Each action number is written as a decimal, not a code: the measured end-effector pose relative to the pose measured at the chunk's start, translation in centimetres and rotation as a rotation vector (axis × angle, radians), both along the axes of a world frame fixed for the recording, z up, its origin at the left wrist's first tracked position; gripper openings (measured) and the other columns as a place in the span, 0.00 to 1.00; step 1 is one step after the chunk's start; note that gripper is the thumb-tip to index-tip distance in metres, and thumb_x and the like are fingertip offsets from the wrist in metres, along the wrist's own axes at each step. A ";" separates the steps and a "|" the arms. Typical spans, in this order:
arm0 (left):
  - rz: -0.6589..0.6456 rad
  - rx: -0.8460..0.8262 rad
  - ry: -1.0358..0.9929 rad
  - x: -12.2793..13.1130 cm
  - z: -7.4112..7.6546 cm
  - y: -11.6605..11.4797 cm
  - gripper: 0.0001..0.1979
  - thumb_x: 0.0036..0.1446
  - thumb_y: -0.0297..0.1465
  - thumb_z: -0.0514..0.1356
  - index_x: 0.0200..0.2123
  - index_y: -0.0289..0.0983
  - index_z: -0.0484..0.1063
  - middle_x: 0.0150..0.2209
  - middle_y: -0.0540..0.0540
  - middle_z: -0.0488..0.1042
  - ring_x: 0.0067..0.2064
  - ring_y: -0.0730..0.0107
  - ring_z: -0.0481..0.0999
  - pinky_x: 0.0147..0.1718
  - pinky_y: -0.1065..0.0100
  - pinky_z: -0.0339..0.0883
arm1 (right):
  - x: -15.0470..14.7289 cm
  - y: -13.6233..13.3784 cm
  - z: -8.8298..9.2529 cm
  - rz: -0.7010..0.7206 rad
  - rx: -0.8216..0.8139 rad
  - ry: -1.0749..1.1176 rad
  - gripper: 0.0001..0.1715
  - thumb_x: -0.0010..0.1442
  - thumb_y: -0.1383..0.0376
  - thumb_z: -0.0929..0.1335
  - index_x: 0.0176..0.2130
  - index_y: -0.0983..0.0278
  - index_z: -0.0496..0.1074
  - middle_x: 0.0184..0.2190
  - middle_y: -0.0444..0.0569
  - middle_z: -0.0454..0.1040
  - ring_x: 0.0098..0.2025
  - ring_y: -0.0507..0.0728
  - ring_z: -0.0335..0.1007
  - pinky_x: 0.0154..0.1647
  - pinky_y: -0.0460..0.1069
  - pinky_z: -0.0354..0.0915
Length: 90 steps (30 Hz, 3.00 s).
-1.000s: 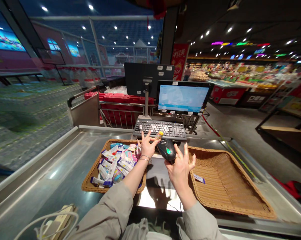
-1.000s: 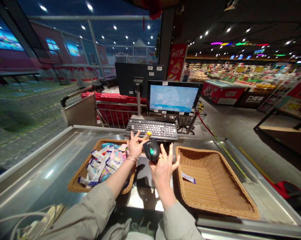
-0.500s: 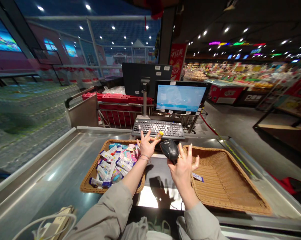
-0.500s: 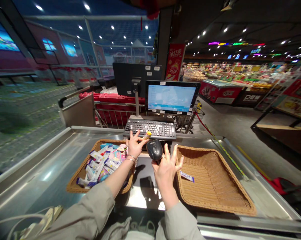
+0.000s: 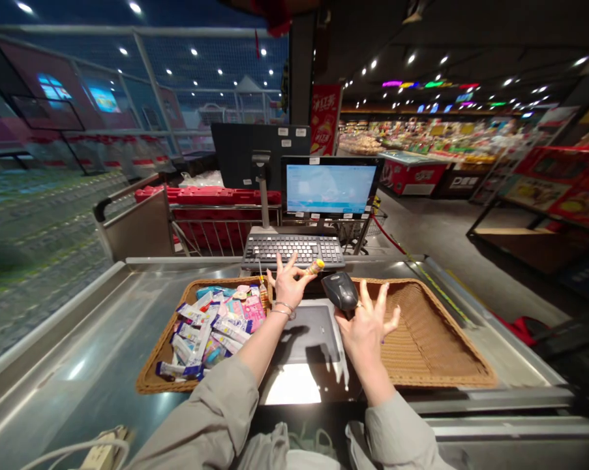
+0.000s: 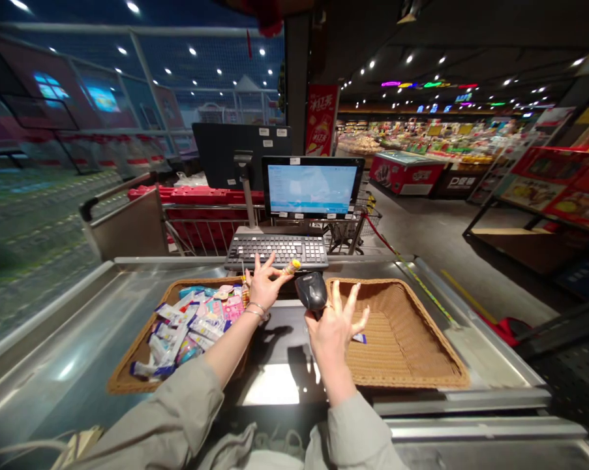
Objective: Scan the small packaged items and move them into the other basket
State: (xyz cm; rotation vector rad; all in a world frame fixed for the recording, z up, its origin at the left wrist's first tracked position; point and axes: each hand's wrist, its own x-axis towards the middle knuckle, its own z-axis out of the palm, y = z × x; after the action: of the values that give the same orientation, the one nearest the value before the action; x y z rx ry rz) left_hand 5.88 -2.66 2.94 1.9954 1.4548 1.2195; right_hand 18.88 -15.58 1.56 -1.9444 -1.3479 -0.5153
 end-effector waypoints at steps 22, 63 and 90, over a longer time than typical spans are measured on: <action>-0.192 0.220 0.317 6.7 -1.9 -1.5 0.09 0.54 0.41 0.65 0.27 0.45 0.76 0.63 0.54 0.65 0.71 0.49 0.40 0.61 0.29 0.30 | 5.9 -4.2 -1.2 -0.290 -0.165 0.084 0.27 0.60 0.56 0.61 0.52 0.67 0.72 0.63 0.59 0.61 0.71 0.68 0.25 0.62 0.74 0.33; -0.604 0.378 0.676 12.0 -4.4 -3.5 0.34 0.55 0.43 0.63 0.63 0.46 0.60 0.70 0.41 0.47 0.71 0.44 0.35 0.61 0.28 0.26 | 9.2 -6.3 -2.9 -0.426 -0.184 0.159 0.29 0.60 0.56 0.60 0.53 0.70 0.71 0.63 0.60 0.62 0.71 0.67 0.29 0.63 0.72 0.32; -0.070 0.203 0.682 -9.0 -4.3 -1.0 0.31 0.53 0.41 0.65 0.60 0.48 0.65 0.70 0.41 0.50 0.70 0.41 0.40 0.61 0.29 0.27 | -1.2 1.5 -2.3 0.020 -0.198 0.038 0.27 0.60 0.55 0.61 0.52 0.67 0.71 0.61 0.57 0.64 0.71 0.68 0.30 0.61 0.75 0.37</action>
State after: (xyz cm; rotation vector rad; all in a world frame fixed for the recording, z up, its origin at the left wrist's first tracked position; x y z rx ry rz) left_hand -3.09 -3.64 -1.31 2.7489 1.5639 0.6966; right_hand 17.73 -14.08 -0.77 -2.0856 -1.4387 -0.3434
